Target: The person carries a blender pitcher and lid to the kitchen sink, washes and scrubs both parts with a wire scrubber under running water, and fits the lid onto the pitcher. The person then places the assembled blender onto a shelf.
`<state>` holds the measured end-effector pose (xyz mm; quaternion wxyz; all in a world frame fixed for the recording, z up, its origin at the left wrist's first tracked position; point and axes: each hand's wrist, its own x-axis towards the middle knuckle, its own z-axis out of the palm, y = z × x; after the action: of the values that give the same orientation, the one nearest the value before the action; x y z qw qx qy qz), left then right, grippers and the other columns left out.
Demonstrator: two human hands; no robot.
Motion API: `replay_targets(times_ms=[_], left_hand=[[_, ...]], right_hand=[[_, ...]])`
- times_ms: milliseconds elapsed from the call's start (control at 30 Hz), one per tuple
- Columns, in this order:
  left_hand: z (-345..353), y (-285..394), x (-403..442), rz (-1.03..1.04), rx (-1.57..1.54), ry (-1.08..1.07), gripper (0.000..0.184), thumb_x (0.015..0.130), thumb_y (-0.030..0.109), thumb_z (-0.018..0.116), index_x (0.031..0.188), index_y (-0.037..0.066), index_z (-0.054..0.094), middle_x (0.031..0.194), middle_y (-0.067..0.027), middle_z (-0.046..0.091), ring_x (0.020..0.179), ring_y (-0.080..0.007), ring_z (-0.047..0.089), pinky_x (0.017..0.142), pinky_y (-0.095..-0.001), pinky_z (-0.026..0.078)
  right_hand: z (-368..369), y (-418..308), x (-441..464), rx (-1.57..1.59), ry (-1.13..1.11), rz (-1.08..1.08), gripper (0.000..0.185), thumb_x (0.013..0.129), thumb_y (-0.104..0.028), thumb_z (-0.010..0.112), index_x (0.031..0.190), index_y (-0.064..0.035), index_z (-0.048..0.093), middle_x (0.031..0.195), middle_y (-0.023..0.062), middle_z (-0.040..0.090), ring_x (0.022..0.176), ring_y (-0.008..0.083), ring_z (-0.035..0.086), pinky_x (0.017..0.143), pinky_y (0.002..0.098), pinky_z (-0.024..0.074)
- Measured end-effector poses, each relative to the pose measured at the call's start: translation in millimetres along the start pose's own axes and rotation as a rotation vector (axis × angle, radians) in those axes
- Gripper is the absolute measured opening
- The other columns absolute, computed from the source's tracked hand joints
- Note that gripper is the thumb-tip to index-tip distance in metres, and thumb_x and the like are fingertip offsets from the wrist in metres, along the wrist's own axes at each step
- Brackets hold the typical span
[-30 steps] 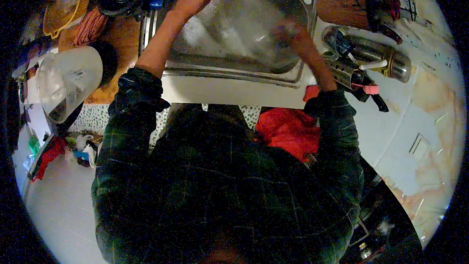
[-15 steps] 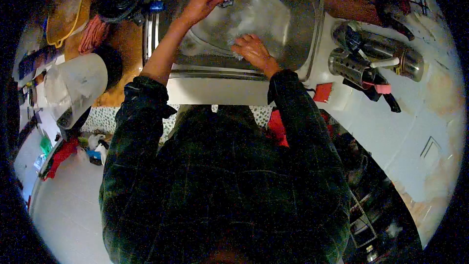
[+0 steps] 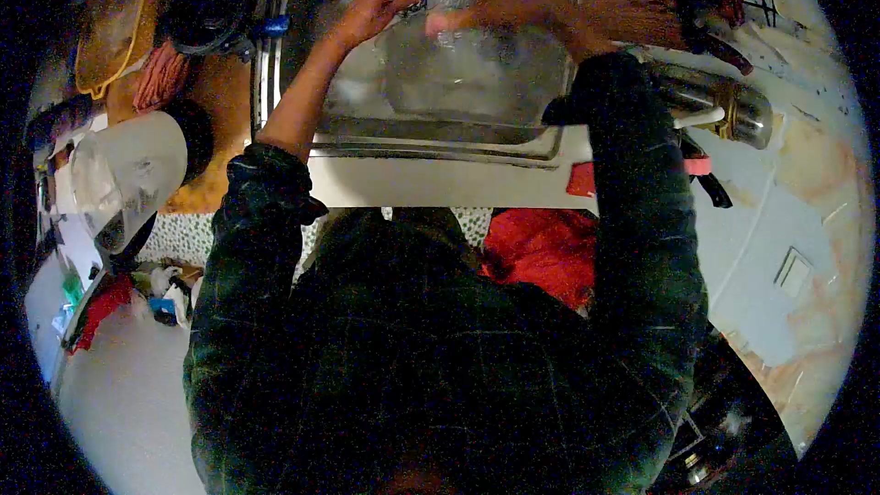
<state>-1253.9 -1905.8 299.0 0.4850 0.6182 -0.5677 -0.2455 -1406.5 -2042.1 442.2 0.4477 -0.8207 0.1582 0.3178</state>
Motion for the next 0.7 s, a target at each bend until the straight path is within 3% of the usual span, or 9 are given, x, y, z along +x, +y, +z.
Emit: replay_targets(times_ms=[100,200,300,367,400,467,567,700], left_hand=[[-10,9,2,0.036,0.035,-0.049,0.028,0.088,0.024,0.054,0.112,0.009,0.053,0.094,-0.0170,0.061,0.083,-0.0347,0.058,0.072,-0.0392,0.046],[-13,10,5,0.113,0.084,-0.025,0.027,0.088,0.024,0.053,0.112,0.009,0.053,0.097,-0.0170,0.061,0.087,-0.0354,0.058,0.073,-0.0397,0.046],[-17,18,3,-0.007,-0.032,-0.084,0.027,0.088,0.022,0.054,0.112,0.010,0.053,0.098,-0.0164,0.061,0.088,-0.0359,0.058,0.074,-0.0400,0.046],[-9,6,1,0.088,-0.056,0.015,0.027,0.087,0.022,0.055,0.111,0.009,0.054,0.098,-0.0162,0.061,0.089,-0.0356,0.058,0.075,-0.0400,0.047],[-4,5,-1,0.085,-0.050,0.016,0.027,0.087,0.022,0.055,0.111,0.009,0.054,0.098,-0.0162,0.061,0.089,-0.0356,0.058,0.075,-0.0400,0.047],[3,4,-3,0.019,0.014,0.107,0.033,0.086,0.030,0.058,0.108,0.006,0.055,0.098,-0.0156,0.061,0.086,-0.0315,0.061,0.074,-0.0367,0.048],[17,0,-11,0.078,-0.017,0.180,0.034,0.085,0.030,0.060,0.109,0.006,0.056,0.103,-0.0138,0.061,0.092,-0.0304,0.061,0.077,-0.0357,0.048],[12,9,-21,-0.043,-0.082,0.090,0.036,0.083,0.028,0.062,0.112,0.007,0.055,0.108,-0.0126,0.060,0.096,-0.0293,0.059,0.082,-0.0346,0.047]], right_hand=[[-15,-18,-2,-0.036,-0.088,0.132,0.042,0.083,-0.045,0.057,0.102,-0.0083,0.065,0.096,0.0030,0.064,0.084,0.0132,0.057,0.074,0.0305,0.0452],[-2,-43,-1,-0.237,-0.264,0.174,0.042,0.080,-0.046,0.060,0.099,-0.0081,0.064,0.094,0.0059,0.065,0.084,0.0160,0.059,0.073,0.0318,0.0453],[21,-51,-2,-0.456,-0.351,0.111,0.039,0.078,-0.044,0.063,0.096,-0.0096,0.063,0.086,0.0093,0.064,0.079,0.0220,0.060,0.070,0.0349,0.0456],[56,-20,-7,-0.619,-0.007,-0.190,0.025,0.076,-0.030,0.063,0.094,-0.0123,0.062,0.087,0.0103,0.060,0.082,0.0266,0.057,0.070,0.0380,0.0444],[73,-8,-9,-0.619,-0.006,-0.196,0.025,0.076,-0.030,0.063,0.094,-0.0123,0.062,0.087,0.0103,0.060,0.082,0.0266,0.057,0.070,0.0380,0.0444],[109,18,-1,-0.906,0.403,-0.341,0.023,0.072,-0.014,0.059,0.095,-0.0138,0.061,0.095,0.0073,0.056,0.088,0.0271,0.053,0.075,0.0394,0.0418],[170,68,27,-0.856,0.558,-0.295,0.031,0.069,-0.007,0.056,0.099,-0.0142,0.060,0.102,0.0061,0.052,0.095,0.0264,0.049,0.080,0.0396,0.0386],[207,89,58,-0.739,0.628,-0.288,0.029,0.069,-0.010,0.061,0.097,-0.0132,0.059,0.098,0.0060,0.052,0.095,0.0277,0.050,0.081,0.0405,0.0373]])
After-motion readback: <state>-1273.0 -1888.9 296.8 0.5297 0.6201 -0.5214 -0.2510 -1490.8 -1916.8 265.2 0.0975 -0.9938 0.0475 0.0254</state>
